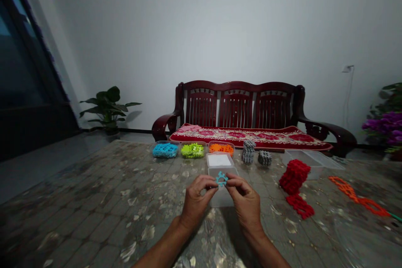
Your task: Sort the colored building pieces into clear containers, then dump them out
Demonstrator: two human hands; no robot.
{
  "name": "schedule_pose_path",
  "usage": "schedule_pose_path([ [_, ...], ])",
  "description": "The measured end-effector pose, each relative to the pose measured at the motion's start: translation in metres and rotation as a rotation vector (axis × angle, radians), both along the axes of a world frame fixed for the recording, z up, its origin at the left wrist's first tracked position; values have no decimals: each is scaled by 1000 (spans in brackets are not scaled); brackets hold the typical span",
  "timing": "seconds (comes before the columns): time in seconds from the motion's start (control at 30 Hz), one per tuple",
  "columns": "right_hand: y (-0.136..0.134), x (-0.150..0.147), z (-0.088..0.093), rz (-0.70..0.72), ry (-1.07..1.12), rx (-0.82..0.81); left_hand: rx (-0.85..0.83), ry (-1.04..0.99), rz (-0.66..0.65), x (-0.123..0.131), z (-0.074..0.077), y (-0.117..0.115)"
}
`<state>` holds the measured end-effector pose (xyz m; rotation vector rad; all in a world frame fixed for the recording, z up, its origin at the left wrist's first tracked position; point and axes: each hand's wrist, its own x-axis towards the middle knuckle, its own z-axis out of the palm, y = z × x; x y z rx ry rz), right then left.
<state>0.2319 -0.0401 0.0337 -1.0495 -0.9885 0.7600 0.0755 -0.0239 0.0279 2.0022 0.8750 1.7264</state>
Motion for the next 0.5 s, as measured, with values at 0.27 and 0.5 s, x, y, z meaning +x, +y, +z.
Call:
schedule_pose_path([
  [0.27, 22, 54, -11, -239, -251, -17, -255, -22, 588, -92, 8, 78],
  [0.5, 35, 81, -65, -160, -494, -163, -379, 187, 755, -189, 25, 157],
])
